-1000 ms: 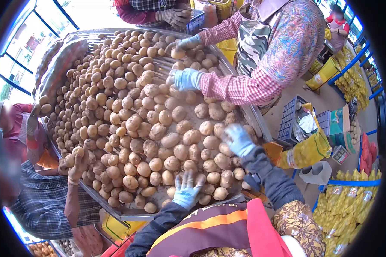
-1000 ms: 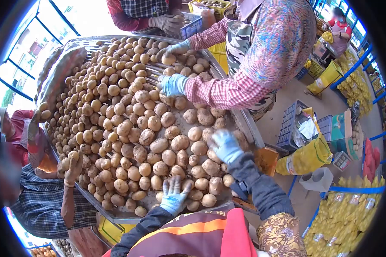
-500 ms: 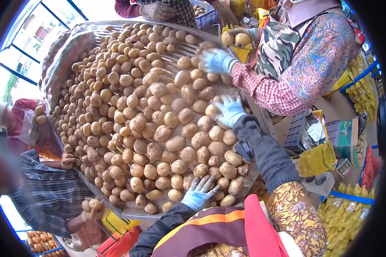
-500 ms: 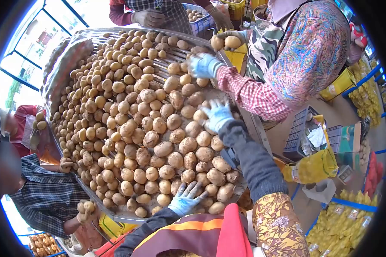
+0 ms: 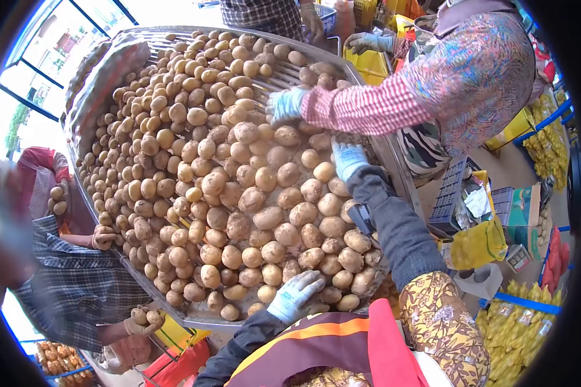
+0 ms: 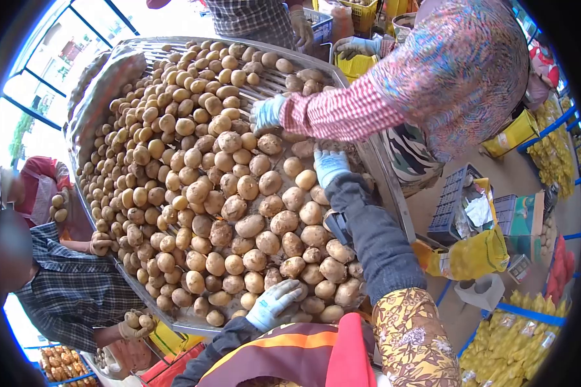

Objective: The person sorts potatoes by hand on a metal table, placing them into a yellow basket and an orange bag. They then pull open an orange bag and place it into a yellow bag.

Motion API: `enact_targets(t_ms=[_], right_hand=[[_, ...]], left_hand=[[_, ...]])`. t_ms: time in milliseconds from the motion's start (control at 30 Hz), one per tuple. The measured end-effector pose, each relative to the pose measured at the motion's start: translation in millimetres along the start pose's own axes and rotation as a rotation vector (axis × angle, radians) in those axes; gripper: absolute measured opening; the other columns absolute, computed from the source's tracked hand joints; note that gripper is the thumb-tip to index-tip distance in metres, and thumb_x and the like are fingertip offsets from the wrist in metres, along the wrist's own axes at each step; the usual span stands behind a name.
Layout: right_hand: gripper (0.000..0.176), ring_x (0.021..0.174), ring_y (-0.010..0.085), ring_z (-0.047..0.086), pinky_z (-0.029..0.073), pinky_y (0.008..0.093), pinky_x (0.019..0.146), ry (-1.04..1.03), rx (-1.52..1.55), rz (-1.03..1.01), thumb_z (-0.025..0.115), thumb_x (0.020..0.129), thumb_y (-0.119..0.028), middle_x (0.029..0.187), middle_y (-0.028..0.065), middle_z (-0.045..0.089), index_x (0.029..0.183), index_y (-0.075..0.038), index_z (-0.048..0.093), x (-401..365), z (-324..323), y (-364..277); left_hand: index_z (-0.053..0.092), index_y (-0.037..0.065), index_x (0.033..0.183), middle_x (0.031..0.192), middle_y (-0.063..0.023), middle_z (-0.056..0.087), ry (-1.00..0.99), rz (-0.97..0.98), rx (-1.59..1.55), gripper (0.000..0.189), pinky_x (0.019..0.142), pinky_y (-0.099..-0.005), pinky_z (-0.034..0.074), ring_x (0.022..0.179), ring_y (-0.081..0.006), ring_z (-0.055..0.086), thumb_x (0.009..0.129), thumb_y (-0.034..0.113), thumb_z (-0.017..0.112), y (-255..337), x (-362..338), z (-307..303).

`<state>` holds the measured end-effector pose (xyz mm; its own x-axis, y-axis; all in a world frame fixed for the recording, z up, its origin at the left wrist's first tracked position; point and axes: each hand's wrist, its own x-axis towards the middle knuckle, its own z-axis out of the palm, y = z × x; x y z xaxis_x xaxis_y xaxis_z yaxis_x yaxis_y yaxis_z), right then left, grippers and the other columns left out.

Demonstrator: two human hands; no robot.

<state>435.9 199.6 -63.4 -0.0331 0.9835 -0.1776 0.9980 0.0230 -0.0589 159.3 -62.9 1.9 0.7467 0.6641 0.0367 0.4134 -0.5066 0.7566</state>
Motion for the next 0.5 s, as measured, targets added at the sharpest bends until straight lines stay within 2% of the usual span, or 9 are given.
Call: enact_targets(t_ms=[33,133,167,233,267,300,400,467,500], right_hand=[[0.054,0.108,0.0285,0.060,0.043,0.0488,0.092,0.159,-0.073,-0.022,0.057,0.084,-0.020,0.117,0.0141,0.063,0.136,-0.007,0.046,4.4,5.2,-5.0],[0.055,0.106,0.0326,0.057,0.040,0.0469,0.093,-0.040,0.381,0.022,0.068,0.079,-0.032,0.113,0.0167,0.061,0.125,-0.005,0.053,-19.0,-23.1,-7.4],[0.053,0.101,0.0325,0.058,0.043,0.0455,0.090,0.417,0.236,-0.033,0.069,0.081,-0.040,0.108,0.0161,0.063,0.119,-0.004,0.057,-46.7,-16.7,-20.4],[0.044,0.089,0.0326,0.063,0.048,0.0418,0.080,0.371,0.485,-0.259,0.061,0.090,-0.042,0.093,0.0150,0.066,0.112,-0.004,0.061,-105.0,-48.1,-52.5],[0.040,0.089,0.0315,0.063,0.048,0.0425,0.081,0.131,0.645,-0.343,0.057,0.091,-0.044,0.091,0.0158,0.066,0.101,-0.006,0.065,-131.1,-51.9,-68.2],[0.042,0.082,0.0282,0.065,0.047,0.0438,0.077,0.092,0.391,-0.542,0.052,0.092,-0.052,0.086,0.0108,0.067,0.092,-0.011,0.060,-142.0,-22.7,-81.4],[0.033,0.089,0.0311,0.062,0.044,0.0453,0.086,0.253,0.398,-0.403,0.056,0.088,-0.041,0.090,0.0120,0.064,0.102,-0.011,0.059,-140.4,-31.9,-74.1],[0.042,0.100,0.0297,0.055,0.044,0.0476,0.087,0.378,0.197,-0.150,0.065,0.082,-0.035,0.114,0.0113,0.054,0.115,-0.012,0.056,-101.4,-24.2,-59.0],[0.042,0.107,0.0302,0.053,0.044,0.0470,0.089,0.213,0.052,-0.046,0.066,0.081,-0.032,0.119,0.0122,0.052,0.116,-0.011,0.054,-86.5,-32.8,-56.0]], left_hand=[[0.051,0.007,0.132,0.132,-0.0172,0.052,0.076,-0.049,-0.036,0.056,0.100,-0.0419,0.046,0.121,-0.0356,0.053,0.079,0.007,0.070,0.8,-1.6,-0.5],[0.051,0.006,0.133,0.130,-0.0144,0.055,0.265,-0.205,-0.250,0.048,0.098,-0.0380,0.047,0.119,-0.0300,0.056,0.087,0.006,0.065,-1.4,-3.4,-3.4],[0.050,0.007,0.135,0.130,-0.0119,0.055,0.318,-0.426,-0.628,0.043,0.097,-0.0354,0.047,0.119,-0.0239,0.056,0.093,0.009,0.059,1.0,-6.2,-0.6],[0.025,0.015,0.149,0.140,-0.0115,0.047,0.450,-0.530,-1.156,0.060,0.097,-0.0402,0.049,0.120,-0.0247,0.054,0.098,0.023,0.056,-10.0,1.2,1.2],[0.015,0.018,0.153,0.143,-0.0117,0.044,0.529,-0.573,-1.403,0.068,0.096,-0.0425,0.049,0.120,-0.0261,0.054,0.099,0.028,0.055,-10.5,10.9,-7.1],[0.001,0.023,0.154,0.145,-0.0121,0.040,0.518,-0.574,-1.545,0.075,0.095,-0.0451,0.051,0.118,-0.0284,0.055,0.100,0.035,0.051,-13.7,17.9,-13.1],[0.032,0.013,0.143,0.108,-0.0104,0.058,0.438,-0.742,-1.521,0.051,0.074,-0.0356,0.054,0.091,-0.0245,0.063,0.101,0.037,0.049,-23.0,16.0,-19.4],[0.041,0.010,0.131,0.099,-0.0091,0.059,0.410,-0.661,-1.618,0.043,0.069,-0.0328,0.051,0.084,-0.0226,0.062,0.100,0.039,0.048,-31.9,6.4,-11.3],[0.050,0.007,0.120,0.091,-0.0078,0.059,0.374,-0.582,-1.709,0.039,0.063,-0.0299,0.049,0.078,-0.0206,0.061,0.100,0.041,0.048,-35.1,2.2,-12.0]])
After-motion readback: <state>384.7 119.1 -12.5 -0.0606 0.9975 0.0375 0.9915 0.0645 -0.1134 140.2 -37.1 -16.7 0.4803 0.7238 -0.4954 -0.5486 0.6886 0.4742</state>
